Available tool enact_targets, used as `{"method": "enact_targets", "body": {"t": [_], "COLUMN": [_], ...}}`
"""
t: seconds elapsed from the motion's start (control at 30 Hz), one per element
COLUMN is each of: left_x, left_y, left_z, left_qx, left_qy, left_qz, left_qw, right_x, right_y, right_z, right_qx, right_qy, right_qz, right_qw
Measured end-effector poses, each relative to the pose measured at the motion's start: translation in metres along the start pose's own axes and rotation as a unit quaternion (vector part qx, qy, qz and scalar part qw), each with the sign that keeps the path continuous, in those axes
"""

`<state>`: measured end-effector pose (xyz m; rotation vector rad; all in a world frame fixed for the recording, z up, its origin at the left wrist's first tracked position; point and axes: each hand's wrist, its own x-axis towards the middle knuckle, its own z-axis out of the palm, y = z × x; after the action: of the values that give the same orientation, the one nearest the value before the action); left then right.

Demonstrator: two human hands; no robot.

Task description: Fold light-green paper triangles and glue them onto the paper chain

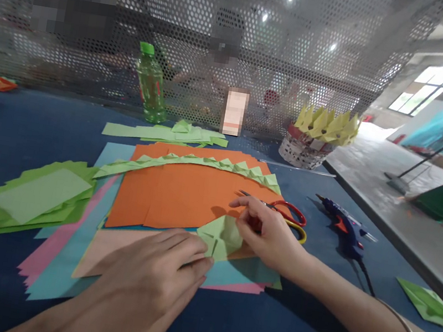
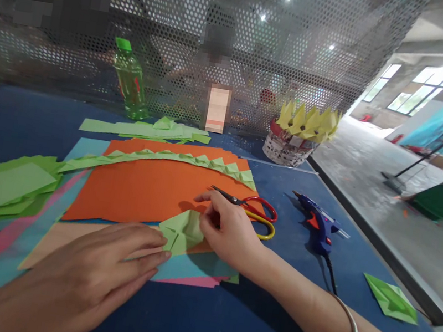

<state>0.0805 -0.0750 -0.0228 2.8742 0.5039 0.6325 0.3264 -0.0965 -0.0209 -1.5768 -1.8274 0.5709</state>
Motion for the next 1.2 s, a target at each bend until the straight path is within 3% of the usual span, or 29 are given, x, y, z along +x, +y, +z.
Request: {"method": "enact_targets", "body": {"t": [0.2,0.5,0.67,0.8,0.87,1.03,1.2], "left_x": [0.003,0.0,0.001,0.002,0.002,0.001,-0.001], "left_y": [0.001,0.001,0.0,0.002,0.003,0.002,-0.005], "left_z": [-0.005,-0.005,-0.006,-0.006,-0.005,0.0,0.007], "left_qx": [0.007,0.017,0.015,0.018,0.016,0.018,0.051], "left_qy": [0.055,0.154,0.162,0.171,0.166,0.143,0.083], "left_qz": [0.019,0.036,0.043,0.041,0.031,0.027,0.002], "left_qw": [0.998,0.987,0.986,0.984,0.986,0.989,0.995], "right_x": [-0.015,-0.025,-0.031,-0.029,-0.027,-0.027,-0.03], "right_y": [-0.013,-0.016,-0.023,-0.02,-0.016,-0.009,-0.01], "right_z": [-0.006,-0.004,-0.011,-0.011,-0.006,0.006,0.008], "right_qx": [0.06,0.08,0.075,0.025,-0.022,-0.16,-0.139], "right_qy": [-0.023,0.111,0.15,0.212,0.2,0.089,0.013], "right_qz": [0.034,-0.181,-0.22,-0.196,-0.207,-0.22,-0.212], "right_qw": [0.997,0.974,0.961,0.957,0.957,0.958,0.967]}}
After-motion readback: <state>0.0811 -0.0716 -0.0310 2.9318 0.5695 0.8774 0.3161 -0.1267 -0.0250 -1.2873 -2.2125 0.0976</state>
